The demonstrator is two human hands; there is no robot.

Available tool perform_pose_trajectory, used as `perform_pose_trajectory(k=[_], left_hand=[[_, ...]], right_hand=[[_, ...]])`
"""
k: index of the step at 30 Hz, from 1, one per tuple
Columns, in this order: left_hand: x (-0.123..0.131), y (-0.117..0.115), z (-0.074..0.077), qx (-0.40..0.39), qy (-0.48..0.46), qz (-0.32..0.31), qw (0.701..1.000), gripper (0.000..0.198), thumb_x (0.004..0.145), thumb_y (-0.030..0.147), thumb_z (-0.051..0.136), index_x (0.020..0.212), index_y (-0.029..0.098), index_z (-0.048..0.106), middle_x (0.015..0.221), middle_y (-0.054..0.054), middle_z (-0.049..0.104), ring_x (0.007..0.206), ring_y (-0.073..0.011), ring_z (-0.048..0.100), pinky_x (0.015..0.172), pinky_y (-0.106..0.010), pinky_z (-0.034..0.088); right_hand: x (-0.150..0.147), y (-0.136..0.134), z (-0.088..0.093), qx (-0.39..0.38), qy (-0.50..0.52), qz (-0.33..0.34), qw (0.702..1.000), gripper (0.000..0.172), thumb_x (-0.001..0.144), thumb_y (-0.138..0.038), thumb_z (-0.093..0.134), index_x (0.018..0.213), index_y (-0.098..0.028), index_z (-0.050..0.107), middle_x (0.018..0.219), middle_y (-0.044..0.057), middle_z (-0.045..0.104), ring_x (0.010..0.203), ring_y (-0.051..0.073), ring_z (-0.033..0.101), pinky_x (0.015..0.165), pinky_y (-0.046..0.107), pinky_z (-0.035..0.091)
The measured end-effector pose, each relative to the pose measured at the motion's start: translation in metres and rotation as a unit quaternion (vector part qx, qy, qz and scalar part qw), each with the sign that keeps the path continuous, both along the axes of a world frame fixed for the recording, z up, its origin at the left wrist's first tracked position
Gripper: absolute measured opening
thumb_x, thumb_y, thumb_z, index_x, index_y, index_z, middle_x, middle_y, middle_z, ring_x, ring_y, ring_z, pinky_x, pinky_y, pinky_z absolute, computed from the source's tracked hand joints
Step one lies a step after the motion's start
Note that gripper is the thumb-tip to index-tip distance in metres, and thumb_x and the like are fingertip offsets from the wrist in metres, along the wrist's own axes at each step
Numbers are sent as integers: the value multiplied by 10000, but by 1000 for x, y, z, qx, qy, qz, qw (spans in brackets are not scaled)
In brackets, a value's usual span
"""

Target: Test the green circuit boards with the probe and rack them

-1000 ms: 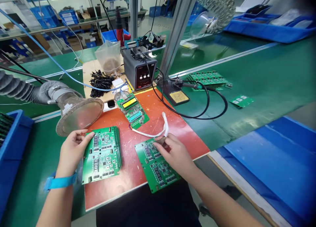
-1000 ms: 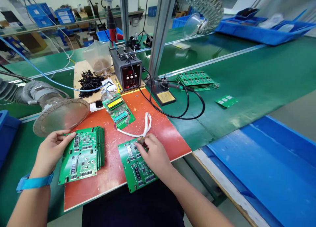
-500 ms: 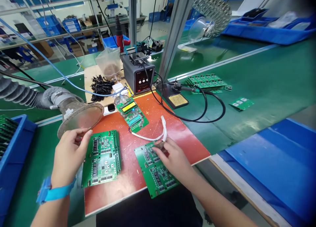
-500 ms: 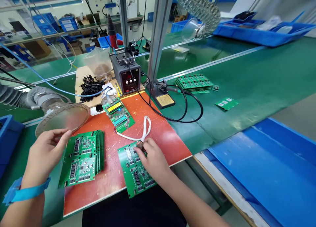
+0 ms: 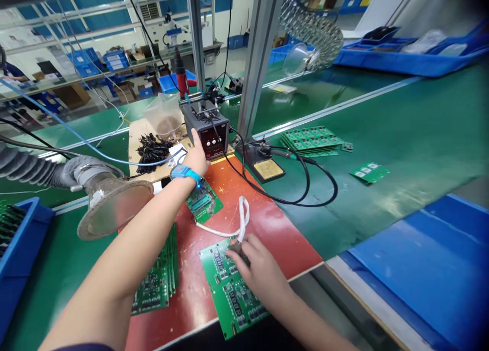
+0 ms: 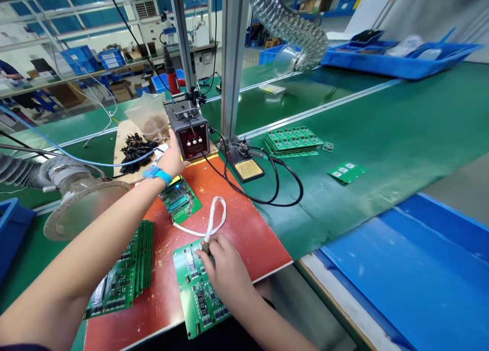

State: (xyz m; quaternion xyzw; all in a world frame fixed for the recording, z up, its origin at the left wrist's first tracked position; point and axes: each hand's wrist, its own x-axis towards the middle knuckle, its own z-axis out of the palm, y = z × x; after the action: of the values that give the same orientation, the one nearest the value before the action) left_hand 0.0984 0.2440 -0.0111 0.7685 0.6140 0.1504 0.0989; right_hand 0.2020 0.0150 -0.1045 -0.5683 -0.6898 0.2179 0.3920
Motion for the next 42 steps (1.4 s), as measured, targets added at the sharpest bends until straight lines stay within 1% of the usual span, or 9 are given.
perform_pose_trajectory(k=[7, 13, 21, 25, 28, 31, 33, 36, 42], left_hand=[[11, 41, -19, -16, -40, 83, 996, 828, 746, 295, 583, 1373, 3, 129, 1080, -201, 617, 1005, -257, 592, 791, -350, 437], [10, 52, -21, -22, -53, 110, 992, 1127, 575, 201, 802, 1406, 63, 53, 1127, -249, 586, 1072, -322, 560, 879, -404, 441], [19, 40, -8, -76, -14, 111, 991, 724, 712, 348, 702, 1281, 76, 346, 1199, -233, 534, 1113, -312, 525, 890, -425, 433], [23, -7, 24, -124, 16, 40, 991, 727, 627, 400, 756, 1166, 3, 473, 1137, -283, 559, 1097, -381, 523, 883, -431, 433], [-1, -76, 57, -130, 29, -45, 990, 547, 677, 374, 713, 1108, 68, 573, 1191, -218, 559, 1163, -368, 473, 980, -447, 368], [-46, -156, 74, -36, 2, -143, 989, 596, 784, 422, 558, 1329, 238, 405, 1439, -57, 322, 1333, -305, 233, 1074, -461, 257], [-76, -202, 63, -52, -27, -165, 985, 579, 794, 476, 515, 1340, 355, 364, 1407, 5, 377, 1282, -277, 353, 1033, -433, 359], [-97, -249, 15, -148, -40, -175, 973, 568, 791, 434, 541, 1329, 396, 362, 1370, -6, 428, 1196, -256, 472, 944, -387, 473], [-74, -280, -79, -142, -29, -120, 982, 578, 807, 327, 547, 1348, 212, 377, 1444, -135, 281, 1301, -302, 301, 989, -472, 403]], right_hand=[[0, 1, 1, -7, -3, 1, 1000, 50, 845, -190, 523, 834, -160, 562, 809, 69, 568, 758, 197, 596, 681, 337, 518], [1, 1, 1, 2, 0, -3, 1000, 64, 850, -200, 512, 842, -163, 564, 803, 64, 571, 749, 195, 598, 670, 332, 523], [0, 1, -1, 5, -1, -7, 1000, 75, 856, -223, 509, 834, -170, 558, 801, 62, 569, 748, 192, 599, 681, 333, 520], [1, 1, 0, 2, -1, -6, 1000, 71, 856, -221, 510, 836, -170, 557, 808, 63, 571, 759, 195, 601, 686, 333, 517], [1, 0, -1, -1, -1, -4, 1000, 90, 862, -231, 499, 843, -170, 562, 799, 62, 565, 750, 195, 593, 682, 341, 514], [2, 0, -2, -2, 2, 4, 1000, 115, 870, -246, 485, 840, -174, 569, 785, 58, 557, 732, 189, 584, 666, 337, 510], [2, 0, -3, 2, 2, 4, 1000, 122, 871, -251, 481, 842, -176, 574, 791, 60, 563, 733, 191, 588, 663, 336, 510], [1, 0, -5, 6, 2, -8, 1000, 132, 868, -262, 481, 836, -181, 580, 815, 68, 581, 756, 201, 596, 683, 349, 510], [1, 0, -3, -26, 2, -10, 1000, 157, 869, -283, 476, 837, -176, 586, 819, 72, 582, 760, 205, 602, 692, 357, 509]])
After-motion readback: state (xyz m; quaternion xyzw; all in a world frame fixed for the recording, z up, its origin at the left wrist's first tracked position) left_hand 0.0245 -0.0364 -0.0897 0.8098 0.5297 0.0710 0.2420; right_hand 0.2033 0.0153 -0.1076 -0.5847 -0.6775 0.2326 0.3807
